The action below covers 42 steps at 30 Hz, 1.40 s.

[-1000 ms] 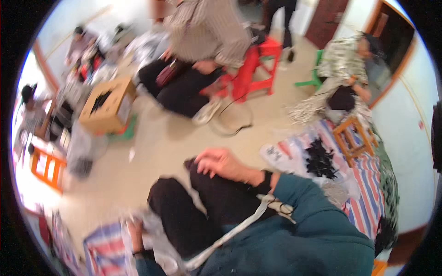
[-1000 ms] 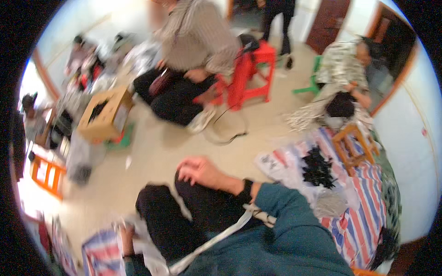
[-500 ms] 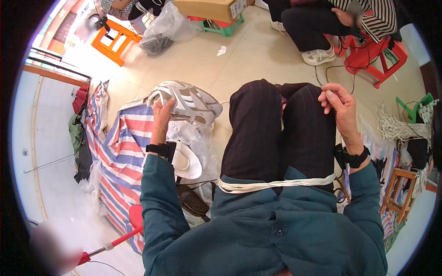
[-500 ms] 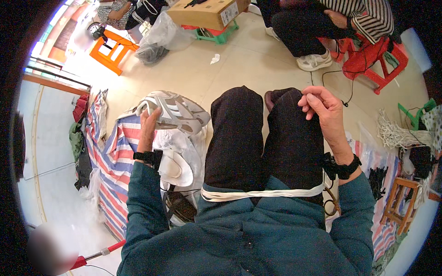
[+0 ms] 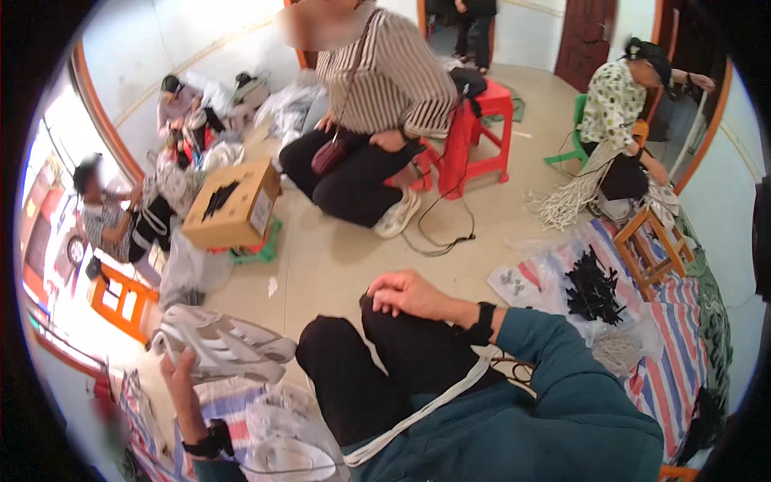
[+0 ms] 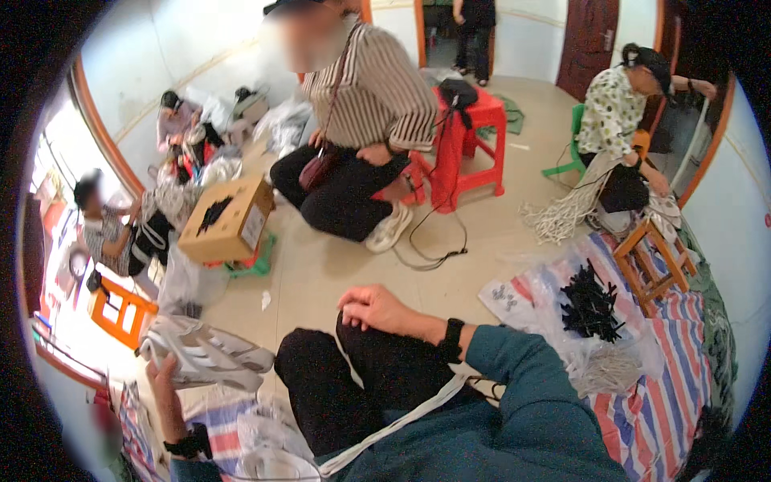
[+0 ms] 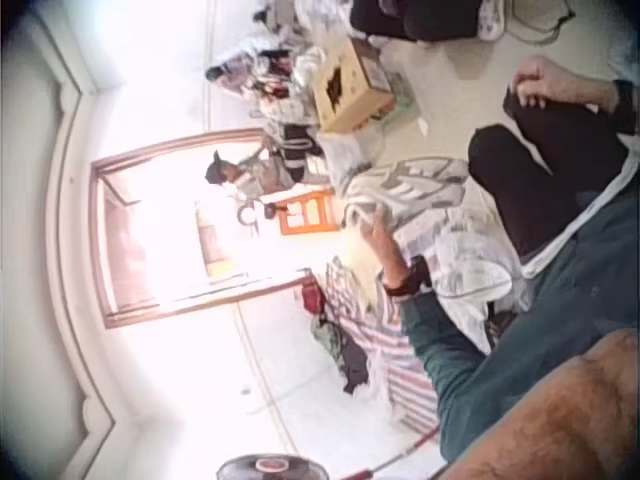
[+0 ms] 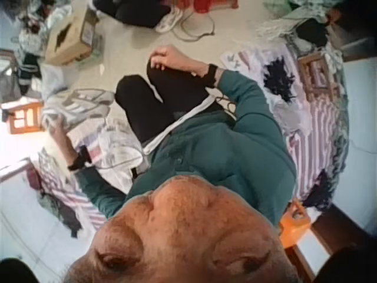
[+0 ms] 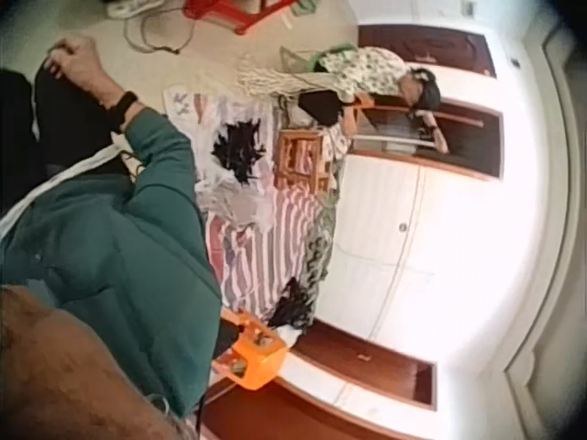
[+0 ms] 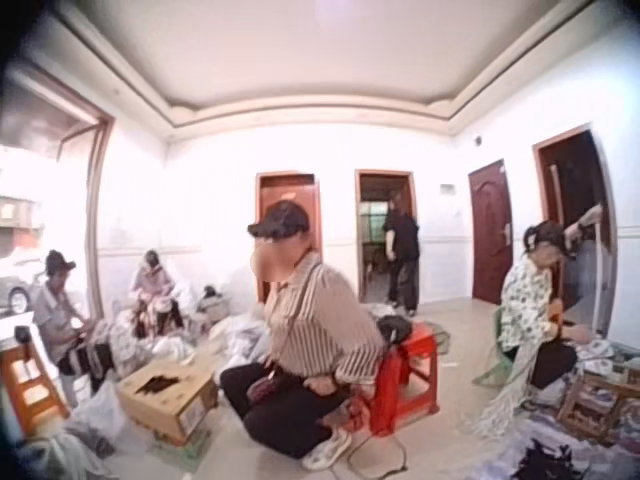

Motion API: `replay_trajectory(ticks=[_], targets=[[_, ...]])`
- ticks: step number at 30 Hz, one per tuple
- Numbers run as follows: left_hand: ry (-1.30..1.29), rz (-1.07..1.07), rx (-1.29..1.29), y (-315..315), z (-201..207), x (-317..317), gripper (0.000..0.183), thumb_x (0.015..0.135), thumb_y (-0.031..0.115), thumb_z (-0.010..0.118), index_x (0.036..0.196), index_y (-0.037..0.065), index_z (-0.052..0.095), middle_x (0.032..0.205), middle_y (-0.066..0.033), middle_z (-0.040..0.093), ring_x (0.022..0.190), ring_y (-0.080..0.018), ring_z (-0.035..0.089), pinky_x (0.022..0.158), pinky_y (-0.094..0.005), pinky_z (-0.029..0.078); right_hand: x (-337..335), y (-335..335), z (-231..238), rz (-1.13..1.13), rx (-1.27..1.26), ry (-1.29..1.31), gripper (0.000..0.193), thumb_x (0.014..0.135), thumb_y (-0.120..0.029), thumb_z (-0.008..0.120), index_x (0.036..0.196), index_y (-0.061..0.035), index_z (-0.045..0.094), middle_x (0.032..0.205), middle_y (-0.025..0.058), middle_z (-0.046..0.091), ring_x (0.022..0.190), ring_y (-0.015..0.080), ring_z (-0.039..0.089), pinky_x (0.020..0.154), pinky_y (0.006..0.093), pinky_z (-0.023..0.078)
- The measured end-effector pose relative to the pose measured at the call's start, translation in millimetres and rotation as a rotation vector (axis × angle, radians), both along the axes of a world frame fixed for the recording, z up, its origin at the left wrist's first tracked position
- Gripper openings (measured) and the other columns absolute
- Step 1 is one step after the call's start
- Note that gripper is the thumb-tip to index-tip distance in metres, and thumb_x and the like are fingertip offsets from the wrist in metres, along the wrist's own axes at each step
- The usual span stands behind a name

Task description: Lace a white athletic shoe while seated.

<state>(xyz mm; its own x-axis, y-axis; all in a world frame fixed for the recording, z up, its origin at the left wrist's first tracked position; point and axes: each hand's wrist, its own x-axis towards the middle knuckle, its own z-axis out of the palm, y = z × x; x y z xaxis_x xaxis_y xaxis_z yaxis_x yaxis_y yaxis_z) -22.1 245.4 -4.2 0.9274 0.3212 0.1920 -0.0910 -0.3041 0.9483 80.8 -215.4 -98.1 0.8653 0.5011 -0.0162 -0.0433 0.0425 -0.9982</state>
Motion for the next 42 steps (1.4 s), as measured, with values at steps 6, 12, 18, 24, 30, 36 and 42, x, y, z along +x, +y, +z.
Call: replay_trajectory(ticks=[6,12,18,24,30,36,42], targets=[[-0.057,-0.197,-0.206,-39,81,3,0.043,0.087,0.018,0.065,0.123,-0.003,0.056,0.111,-0.0098,0.066,0.097,-0.0182,0.064,0.088,-0.03,0.048,-8,-2,11,0.07,0.003,-0.008,0.024,0.099,-0.023,0.054,0.109,-0.0021,0.063,0.091,0.0049,0.068,0.079,0.0087,0.061,0.063,0.0225,0.051],[0.188,-0.351,-0.184,-127,87,27,0.039,0.081,0.016,0.066,0.113,-0.004,0.062,0.1,-0.0105,0.069,0.087,-0.019,0.068,0.08,-0.0309,0.053,-40,-11,36,0.247,0.128,-0.036,0.04,0.102,-0.039,0.045,0.113,-0.0041,0.061,0.1,0.0079,0.066,0.082,0.0122,0.061,0.063,0.026,0.053],[0.428,-0.587,-0.15,-210,51,57,0.027,0.086,0.014,0.065,0.108,-0.002,0.066,0.096,-0.0075,0.07,0.084,-0.0167,0.066,0.077,-0.0304,0.052,-64,-39,25,0.352,0.009,0.001,0.031,0.095,-0.026,0.057,0.114,-0.0021,0.06,0.089,0.0029,0.062,0.081,0.0104,0.059,0.064,0.0275,0.052],[0.403,-0.681,0.113,-261,27,90,0.026,0.086,0.02,0.066,0.099,-0.002,0.069,0.09,-0.0059,0.068,0.081,-0.0141,0.063,0.074,-0.0287,0.051,-65,-64,-16,0.178,0.043,0.23,0.022,0.092,-0.02,0.061,0.106,-0.0037,0.065,0.089,0.0021,0.063,0.08,0.0118,0.06,0.067,0.0271,0.05],[0.297,-0.636,0.348,-263,20,108,0.033,0.083,0.026,0.068,0.099,-0.003,0.068,0.081,-0.0092,0.067,0.074,-0.0155,0.062,0.069,-0.0316,0.05,-55,-79,-47,0.151,0.071,0.323,0.021,0.094,-0.027,0.063,0.099,-0.0069,0.066,0.082,0.0013,0.065,0.072,0.0108,0.061,0.061,0.0252,0.051],[0.028,-0.5,0.655,-265,5,96,0.04,0.082,0.03,0.069,0.107,-0.001,0.064,0.091,-0.0233,0.068,0.083,-0.0342,0.068,0.073,-0.0387,0.05,-57,-83,-55,0.128,0.033,0.332,0.027,0.093,-0.035,0.064,0.088,-0.0079,0.065,0.072,0.0008,0.063,0.061,0.0101,0.061,0.053,0.0234,0.052],[-0.074,-0.472,0.638,-263,-26,104,0.035,0.088,0.024,0.065,0.11,-0.004,0.062,0.091,-0.01,0.067,0.083,-0.013,0.056,0.076,-0.0308,0.048,-60,-90,-55,0.101,-0.044,0.184,0.033,0.095,-0.039,0.06,0.087,-0.0064,0.063,0.065,0.0055,0.063,0.053,0.0129,0.063,0.05,0.0254,0.053]])
